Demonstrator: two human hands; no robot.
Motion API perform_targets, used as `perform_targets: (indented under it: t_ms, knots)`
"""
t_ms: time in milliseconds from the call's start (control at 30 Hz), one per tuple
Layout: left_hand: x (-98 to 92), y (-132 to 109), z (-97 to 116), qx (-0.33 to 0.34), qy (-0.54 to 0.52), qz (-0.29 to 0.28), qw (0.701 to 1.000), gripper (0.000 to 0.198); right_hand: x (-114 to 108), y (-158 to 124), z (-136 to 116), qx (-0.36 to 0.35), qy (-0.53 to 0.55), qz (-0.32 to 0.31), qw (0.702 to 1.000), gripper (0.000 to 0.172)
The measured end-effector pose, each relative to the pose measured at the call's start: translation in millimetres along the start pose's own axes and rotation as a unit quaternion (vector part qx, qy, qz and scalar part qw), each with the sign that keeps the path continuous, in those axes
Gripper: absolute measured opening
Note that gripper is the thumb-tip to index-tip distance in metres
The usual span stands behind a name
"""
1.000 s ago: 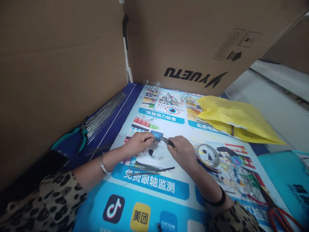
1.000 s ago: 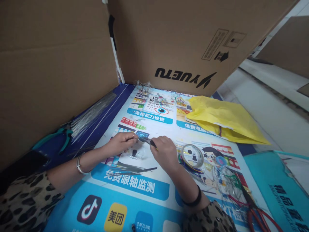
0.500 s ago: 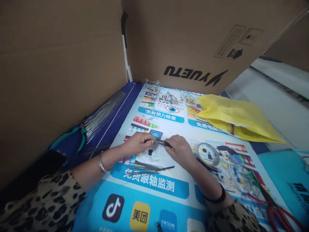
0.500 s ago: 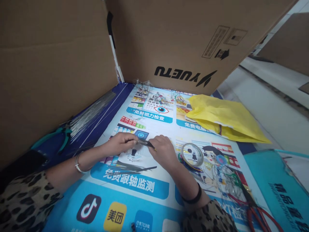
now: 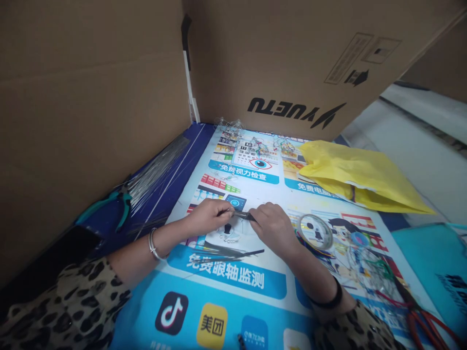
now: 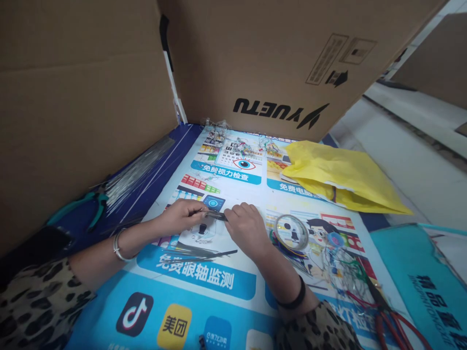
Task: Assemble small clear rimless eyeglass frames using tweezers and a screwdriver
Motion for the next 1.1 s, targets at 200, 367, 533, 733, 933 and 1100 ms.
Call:
perform_targets:
  t_ms: [200, 367, 533, 733, 933, 1100]
  knots:
    - [0.3, -0.5, 0.5, -0.014, -0.007, 0.004, 1.0, 0.018, -1.8, 0.6, -1.6, 0.003, -0.013, -0.012, 1.0, 0.013]
    - [0.5, -1.0, 1.0, -0.021, -0.011, 0.011, 1.0, 0.017, 0.0, 0.2, -1.4, 0.003, -0.009, -0.006, 1.0, 0.013]
    - [2.2, -2.0, 0.3, -0.015, -0.021, 0.034, 0.999, 0.015, 1.3, -0.2, -0.6, 0.003, -0.002, 0.002, 1.0, 0.012]
    - [2.4, -3.4, 2.1, -0.034, -0.03, 0.056, 0.997, 0.013, 0.6, 0.2, -1.2, -0.001, 0.001, 0.006, 1.0, 0.013]
    - [2.0, -3.7, 4.1, -0.034, -0.044, 0.063, 0.996, 0.014, 3.2, -0.5, -0.5, -0.001, 0.002, 0.004, 1.0, 0.013]
    - [2.1, -3.5, 3.5, -0.035, -0.048, 0.064, 0.996, 0.013, 5.1, -0.7, 0.0, -0.005, 0.017, 0.009, 1.0, 0.013]
Point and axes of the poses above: each hand's wrist, its own y-axis towards the middle knuckle, its own x-axis out of the palm, z = x × y, the point moved 3 cm from there along y, towards the middle knuckle, and after that the axes turned 2 degrees about -y, right-handed, at the moved point
